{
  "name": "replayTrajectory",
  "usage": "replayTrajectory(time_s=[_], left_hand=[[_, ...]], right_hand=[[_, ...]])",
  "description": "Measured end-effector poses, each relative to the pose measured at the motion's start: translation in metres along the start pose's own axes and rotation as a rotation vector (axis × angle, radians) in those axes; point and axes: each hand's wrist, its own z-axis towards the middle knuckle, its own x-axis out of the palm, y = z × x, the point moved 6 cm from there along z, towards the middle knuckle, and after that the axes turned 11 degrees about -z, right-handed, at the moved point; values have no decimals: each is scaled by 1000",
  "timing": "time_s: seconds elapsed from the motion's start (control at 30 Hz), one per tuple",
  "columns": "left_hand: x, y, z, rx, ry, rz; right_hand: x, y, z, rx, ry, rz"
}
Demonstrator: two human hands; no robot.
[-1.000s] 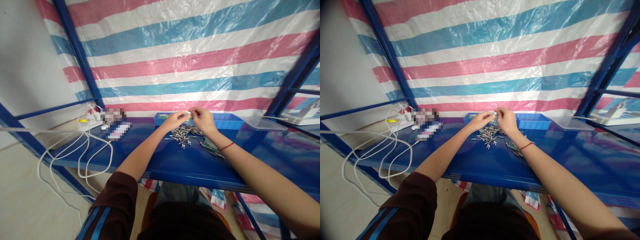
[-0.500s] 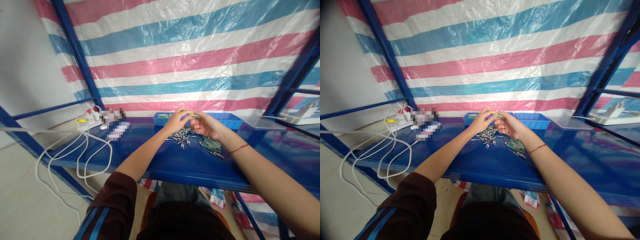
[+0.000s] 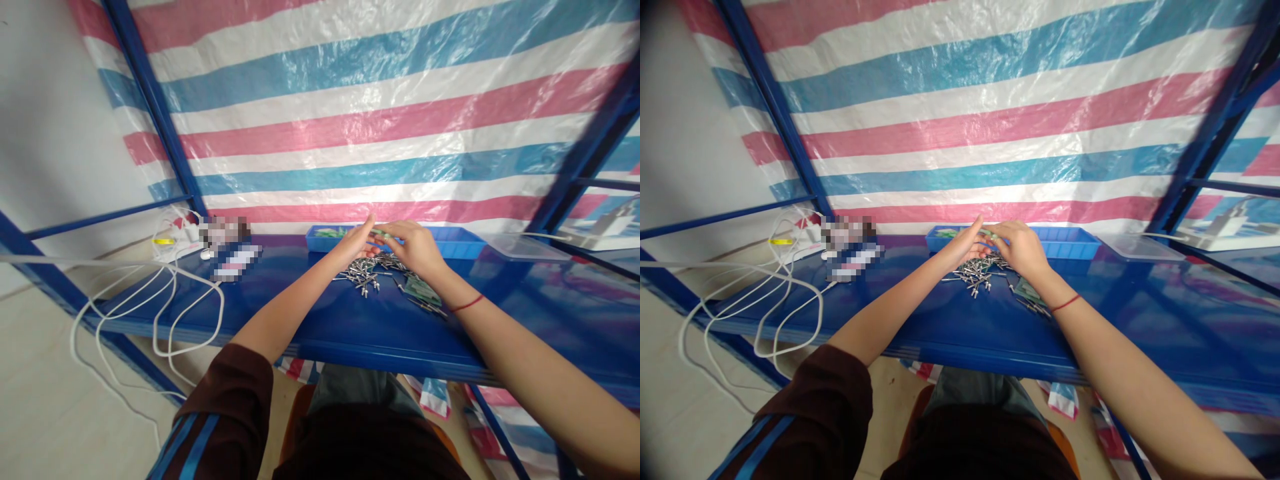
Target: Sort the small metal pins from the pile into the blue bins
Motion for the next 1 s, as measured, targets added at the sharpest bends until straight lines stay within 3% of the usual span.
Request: replayTrajectory(time_s=[0.17,0.23,0.33,0.43,0.53,0.6,0.67,0.73,0.8,0.9,1.0], left_hand=[[-11,-11,3,142,80,31],[-30,-23,9,241,-17,97],[-72,-43,16,387,-307,242],[-109,-52,20,428,-513,535],[-128,-39,25,310,-484,919],[-134,-22,27,161,-421,1180],[-137,-12,25,113,-409,1315],[-134,-10,24,185,-392,1363],[-127,-9,25,263,-299,1371],[-120,-7,26,266,-207,1386],[-110,-17,20,336,-308,1436]], right_hand=[[2,8,0,-95,36,-29],[-1,6,1,-57,31,8],[-8,-2,0,61,-23,51],[-12,-8,-1,142,-56,72],[-11,-8,-2,172,-45,81],[-10,-10,-1,199,-27,102],[-13,-17,2,267,-28,144],[-20,-32,4,365,-50,174],[-27,-52,5,441,-30,157],[-22,-81,0,427,234,49],[-3,-106,-17,376,522,-125]])
